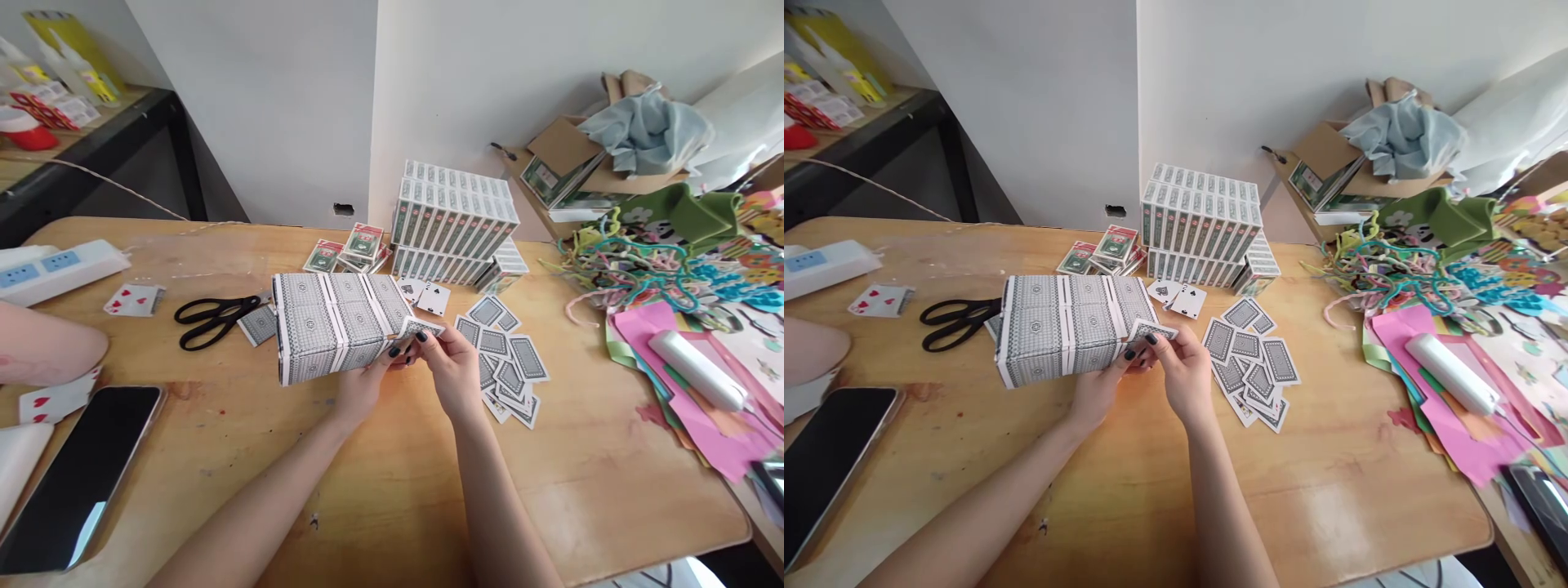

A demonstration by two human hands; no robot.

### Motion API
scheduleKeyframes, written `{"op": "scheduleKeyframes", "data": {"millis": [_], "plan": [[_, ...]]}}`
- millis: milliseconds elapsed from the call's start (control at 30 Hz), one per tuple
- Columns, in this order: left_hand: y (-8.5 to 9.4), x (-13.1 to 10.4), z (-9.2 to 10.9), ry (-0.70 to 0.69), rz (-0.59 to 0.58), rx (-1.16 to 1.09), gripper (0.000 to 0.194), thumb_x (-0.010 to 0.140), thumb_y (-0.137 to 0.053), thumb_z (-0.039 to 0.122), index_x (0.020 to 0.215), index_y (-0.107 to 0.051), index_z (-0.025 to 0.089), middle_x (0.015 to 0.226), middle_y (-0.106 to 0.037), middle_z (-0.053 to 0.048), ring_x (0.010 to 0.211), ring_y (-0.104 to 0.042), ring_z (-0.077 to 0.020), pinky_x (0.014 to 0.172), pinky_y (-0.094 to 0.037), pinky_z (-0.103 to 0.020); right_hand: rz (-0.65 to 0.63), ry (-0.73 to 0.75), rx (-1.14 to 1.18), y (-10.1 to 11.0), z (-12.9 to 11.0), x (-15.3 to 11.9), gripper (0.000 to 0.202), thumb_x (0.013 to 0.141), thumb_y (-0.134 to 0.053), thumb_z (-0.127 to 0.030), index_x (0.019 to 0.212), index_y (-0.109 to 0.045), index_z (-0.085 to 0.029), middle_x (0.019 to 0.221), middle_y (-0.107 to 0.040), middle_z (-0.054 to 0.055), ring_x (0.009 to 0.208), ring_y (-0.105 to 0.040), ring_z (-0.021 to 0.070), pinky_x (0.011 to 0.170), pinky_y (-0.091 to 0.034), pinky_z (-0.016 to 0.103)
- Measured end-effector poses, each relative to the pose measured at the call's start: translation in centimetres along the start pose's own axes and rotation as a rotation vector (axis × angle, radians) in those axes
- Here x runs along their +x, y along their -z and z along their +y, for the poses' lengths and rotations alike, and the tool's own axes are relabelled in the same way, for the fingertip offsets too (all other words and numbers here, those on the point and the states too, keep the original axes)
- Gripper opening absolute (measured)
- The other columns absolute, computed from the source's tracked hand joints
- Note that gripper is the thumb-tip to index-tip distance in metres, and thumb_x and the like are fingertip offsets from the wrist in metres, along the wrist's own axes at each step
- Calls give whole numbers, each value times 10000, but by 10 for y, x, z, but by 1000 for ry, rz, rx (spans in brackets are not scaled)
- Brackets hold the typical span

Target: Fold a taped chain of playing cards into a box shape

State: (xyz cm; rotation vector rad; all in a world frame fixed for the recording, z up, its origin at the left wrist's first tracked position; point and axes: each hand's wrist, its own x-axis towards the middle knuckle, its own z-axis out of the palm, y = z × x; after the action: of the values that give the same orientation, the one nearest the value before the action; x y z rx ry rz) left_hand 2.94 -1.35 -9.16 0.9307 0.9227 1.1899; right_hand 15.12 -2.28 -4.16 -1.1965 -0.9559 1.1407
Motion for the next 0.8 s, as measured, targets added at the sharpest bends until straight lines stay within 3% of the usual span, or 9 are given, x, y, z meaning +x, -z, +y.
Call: {"op": "scheduleKeyframes", "data": {"millis": [267,400,533,800], "plan": [[4,-1,-6,33,36,116,342,749,-659,493,917,-737,205,1010,-730,-61,1001,-652,-262,926,-500,-426,22,-151,224,-5,-3,-3,200,710,-707,-335,846,-605,-229,701,-522,-40,565,-439,102,567,-368,264],[10,-2,-11,35,42,194,308,754,-667,461,956,-725,236,1065,-715,-44,1156,-572,-264,1024,-411,-442,64,-177,271,-8,-3,-4,143,674,-672,-241,796,-599,-228,717,-497,-48,550,-364,89,554,-308,260],[13,-2,-13,-9,15,238,265,781,-648,428,965,-718,251,1047,-718,-35,1189,-546,-247,1079,-343,-445,97,-179,290,-10,-3,-3,150,634,-625,-169,769,-605,-232,679,-481,-50,546,-341,96,550,-287,264],[11,-1,-10,-43,14,220,253,784,-654,406,983,-716,262,1101,-701,-20,1137,-582,-242,1061,-372,-444,102,-193,319,-10,-3,-2,94,602,-586,-114,613,-548,-200,891,-559,-23,584,-349,86,557,-300,255]]}}
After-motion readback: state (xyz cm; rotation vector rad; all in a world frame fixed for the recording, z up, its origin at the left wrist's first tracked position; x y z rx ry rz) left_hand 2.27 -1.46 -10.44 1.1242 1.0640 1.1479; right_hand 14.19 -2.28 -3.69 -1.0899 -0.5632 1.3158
